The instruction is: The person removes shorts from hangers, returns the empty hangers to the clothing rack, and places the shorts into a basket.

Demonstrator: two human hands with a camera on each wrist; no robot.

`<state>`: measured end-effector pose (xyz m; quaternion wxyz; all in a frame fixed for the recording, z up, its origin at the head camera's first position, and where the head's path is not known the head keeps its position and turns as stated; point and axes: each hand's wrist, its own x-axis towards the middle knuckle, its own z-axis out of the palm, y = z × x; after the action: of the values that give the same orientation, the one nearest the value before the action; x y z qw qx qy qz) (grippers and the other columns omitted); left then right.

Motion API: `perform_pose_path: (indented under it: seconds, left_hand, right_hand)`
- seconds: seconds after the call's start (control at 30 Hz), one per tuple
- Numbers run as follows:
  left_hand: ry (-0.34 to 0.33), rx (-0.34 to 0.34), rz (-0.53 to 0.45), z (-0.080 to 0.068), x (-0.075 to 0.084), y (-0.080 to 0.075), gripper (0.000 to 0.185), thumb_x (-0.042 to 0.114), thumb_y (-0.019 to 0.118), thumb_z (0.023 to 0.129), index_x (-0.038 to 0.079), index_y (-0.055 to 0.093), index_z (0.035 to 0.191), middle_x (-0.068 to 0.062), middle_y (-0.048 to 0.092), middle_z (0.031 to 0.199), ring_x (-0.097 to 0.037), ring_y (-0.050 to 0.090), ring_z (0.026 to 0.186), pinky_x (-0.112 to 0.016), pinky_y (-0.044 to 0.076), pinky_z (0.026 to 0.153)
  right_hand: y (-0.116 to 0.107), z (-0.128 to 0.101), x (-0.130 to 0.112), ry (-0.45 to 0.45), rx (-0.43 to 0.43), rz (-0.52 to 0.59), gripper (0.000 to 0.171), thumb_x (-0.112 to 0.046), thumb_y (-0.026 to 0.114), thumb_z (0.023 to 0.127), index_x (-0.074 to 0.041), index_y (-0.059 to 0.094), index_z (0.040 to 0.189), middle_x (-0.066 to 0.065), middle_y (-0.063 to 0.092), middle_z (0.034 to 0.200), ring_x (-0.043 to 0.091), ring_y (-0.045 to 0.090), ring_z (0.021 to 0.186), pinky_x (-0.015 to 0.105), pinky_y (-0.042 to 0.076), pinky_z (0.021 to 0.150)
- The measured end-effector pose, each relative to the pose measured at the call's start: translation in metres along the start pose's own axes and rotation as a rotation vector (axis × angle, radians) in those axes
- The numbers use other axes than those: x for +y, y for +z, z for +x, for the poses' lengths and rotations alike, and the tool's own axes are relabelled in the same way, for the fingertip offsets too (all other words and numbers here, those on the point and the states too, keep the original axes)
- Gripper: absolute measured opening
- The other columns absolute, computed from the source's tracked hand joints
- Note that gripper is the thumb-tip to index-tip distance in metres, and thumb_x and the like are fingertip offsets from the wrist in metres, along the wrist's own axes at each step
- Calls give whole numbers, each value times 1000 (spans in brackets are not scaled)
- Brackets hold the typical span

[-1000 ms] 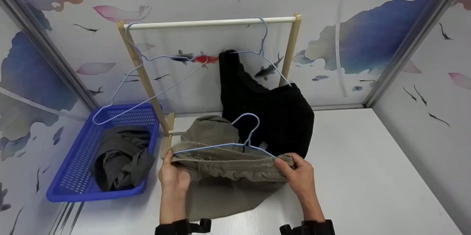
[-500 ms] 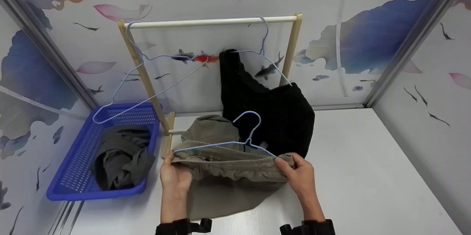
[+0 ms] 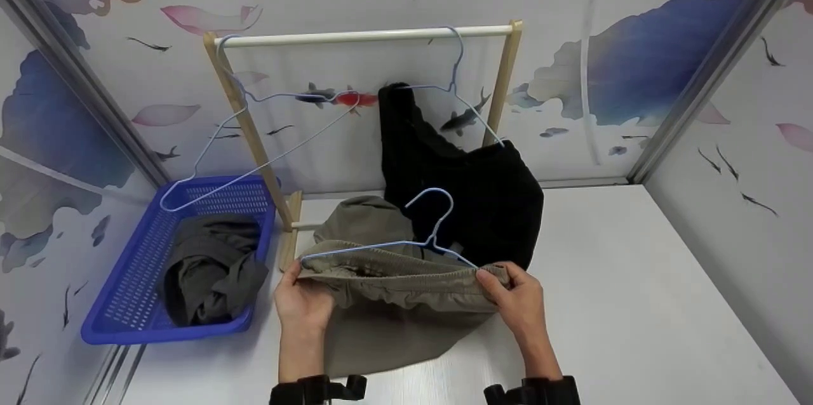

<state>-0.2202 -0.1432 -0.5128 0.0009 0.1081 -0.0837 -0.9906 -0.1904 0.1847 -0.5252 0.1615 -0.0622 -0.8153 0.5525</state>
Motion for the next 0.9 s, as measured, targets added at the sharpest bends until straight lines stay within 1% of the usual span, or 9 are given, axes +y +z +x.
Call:
perform_pose_path:
  seconds: [0.07,0.17,0.23,0.3,0.37,0.53,0.6,0.77,0.9]
  left_hand:
    - [-1,-5,-11,0,0,0,40,23,15,112,9,23,149,-5,23,155,-16,7,157,-30,6,127]
    - [-3,-12,-31,-1,0,-1,35,22,16,111,5,35,135,-8,34,143,-19,21,149,-30,11,125]
    - [-4,-13,-45,-2,1,-1,34,21,17,111,3,38,130,-8,37,138,-18,29,140,-30,14,123]
    - [-5,-17,-48,-2,1,-2,33,20,18,110,3,39,129,-8,38,138,-18,32,135,-30,15,122]
    - [-7,-19,-48,-1,1,-3,34,19,18,110,3,38,131,-8,36,140,-18,30,138,-29,14,123]
    - [-16,-25,-61,-2,0,-4,33,19,20,109,4,35,134,-7,33,145,-15,16,149,-28,9,125]
    - [-24,-27,-66,-1,0,-4,32,19,22,109,4,35,133,-7,33,145,-15,17,149,-28,9,125]
    - [-36,-24,-90,0,-1,-5,31,19,26,108,3,39,132,-6,35,144,-16,24,144,-29,9,125]
    - [-49,-45,-136,-2,-2,-6,31,13,37,102,2,42,130,-8,38,143,-15,20,149,-29,7,126]
  right_hand:
    - [0,0,0,0,-1,6,12,-14,80,91,-4,75,94,-1,65,78,8,54,68,22,44,62]
    - [1,0,-1,2,-1,22,13,-14,81,90,-4,75,94,-1,64,77,8,54,67,22,43,61]
    - [1,-1,-1,4,-4,33,13,-14,81,90,-3,75,94,-1,64,76,8,54,67,22,44,61]
    - [1,-1,-1,6,-5,37,13,-15,81,90,-4,75,94,-1,63,76,8,54,67,22,44,61]
    - [1,-2,-1,9,-7,38,14,-15,81,90,-4,75,94,-1,63,76,8,54,67,22,44,61]
    - [1,-2,0,5,-3,17,14,-16,81,90,-4,75,95,0,66,79,9,54,69,23,44,63]
    - [2,-2,0,4,-1,12,14,-16,81,90,-4,75,94,1,66,80,9,55,70,23,45,64]
    - [3,-2,2,15,-4,15,14,-16,81,90,-4,75,94,3,67,83,10,56,72,23,46,66]
    - [4,-2,2,32,-9,26,15,-17,81,91,-4,75,95,3,69,84,9,57,73,22,46,67]
